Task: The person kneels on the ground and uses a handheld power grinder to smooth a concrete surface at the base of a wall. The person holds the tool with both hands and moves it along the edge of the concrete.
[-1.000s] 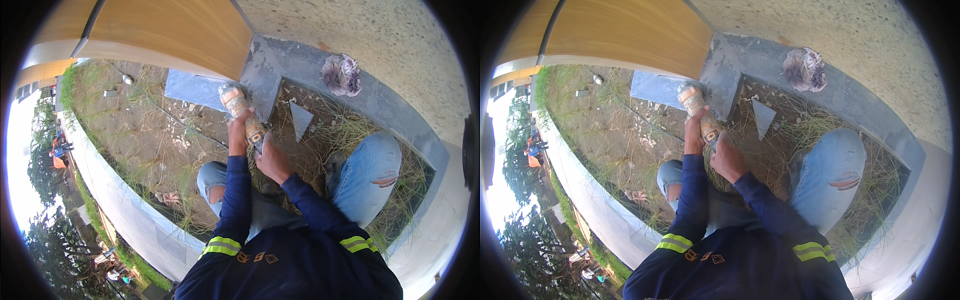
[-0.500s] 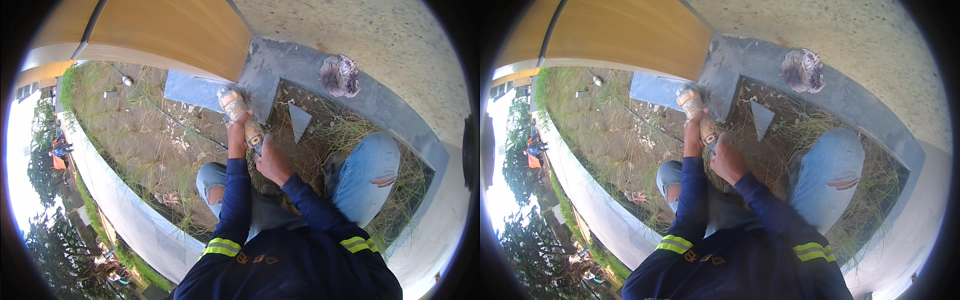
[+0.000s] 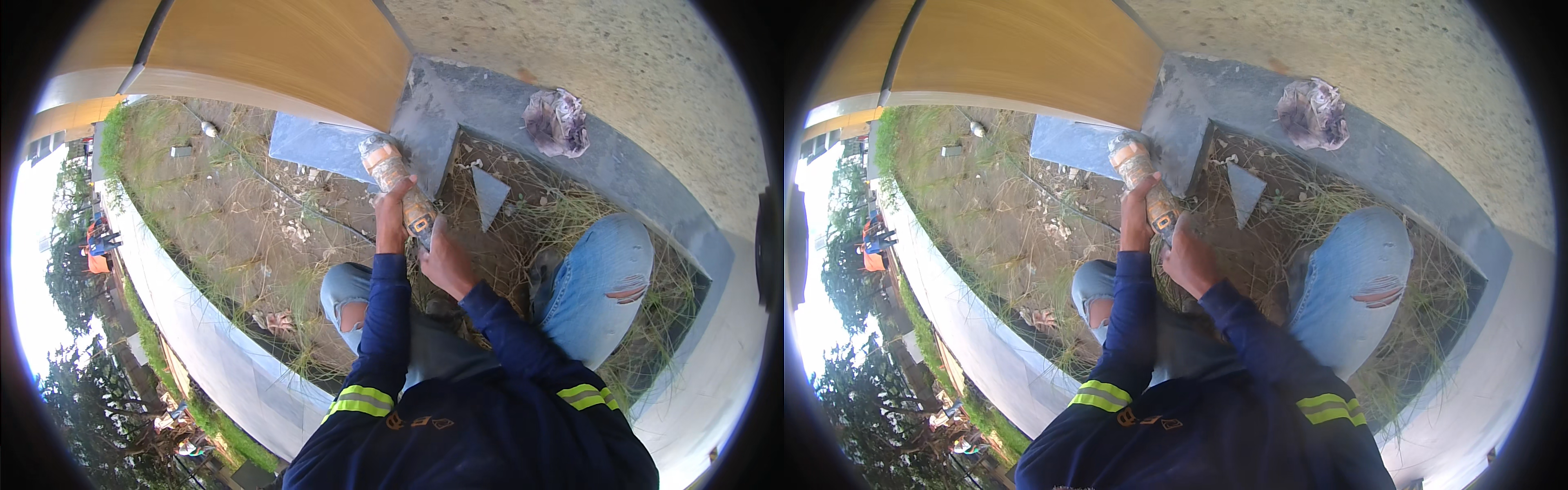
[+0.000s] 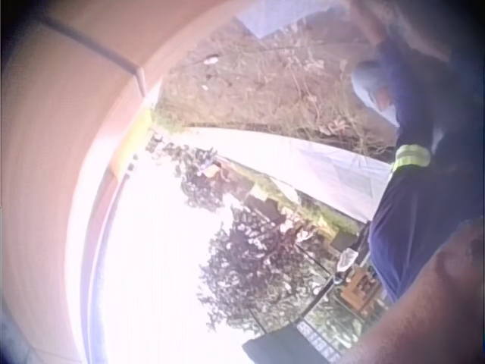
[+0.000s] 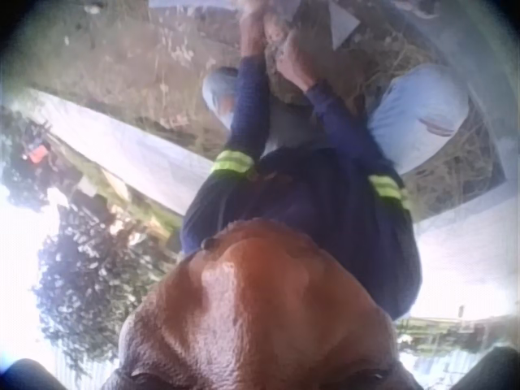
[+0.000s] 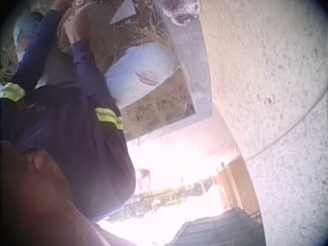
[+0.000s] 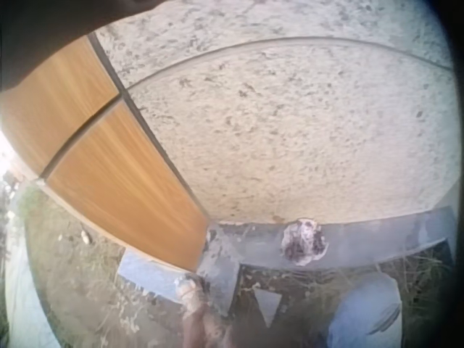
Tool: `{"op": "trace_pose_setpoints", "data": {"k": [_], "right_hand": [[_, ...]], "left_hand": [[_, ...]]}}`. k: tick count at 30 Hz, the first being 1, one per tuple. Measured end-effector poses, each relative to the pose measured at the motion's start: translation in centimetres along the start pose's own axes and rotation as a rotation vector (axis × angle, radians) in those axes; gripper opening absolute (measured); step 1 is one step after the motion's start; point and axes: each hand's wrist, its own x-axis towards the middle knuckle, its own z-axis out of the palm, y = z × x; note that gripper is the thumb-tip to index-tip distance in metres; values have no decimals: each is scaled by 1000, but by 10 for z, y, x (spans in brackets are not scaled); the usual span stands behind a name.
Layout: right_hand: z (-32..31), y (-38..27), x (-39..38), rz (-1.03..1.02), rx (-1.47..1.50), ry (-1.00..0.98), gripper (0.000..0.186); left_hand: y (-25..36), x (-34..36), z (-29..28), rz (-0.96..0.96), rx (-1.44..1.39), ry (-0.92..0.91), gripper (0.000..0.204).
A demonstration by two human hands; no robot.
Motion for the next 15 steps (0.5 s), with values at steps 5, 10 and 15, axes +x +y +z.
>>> {"op": "trace_pose_setpoints", "data": {"k": [5, 10, 15], "right_hand": [[-15, -13, -4, 60, -52, -100, 71], [-1, 0, -3, -13, 18, 36, 71], [-18, -14, -5, 80, -31, -106, 72]], "left_hand": [[0, -10, 0, -14, -31, 22, 26], [3, -5, 6, -14, -15, 8, 28], [0, -8, 0, -25, 6, 8, 30]]}}
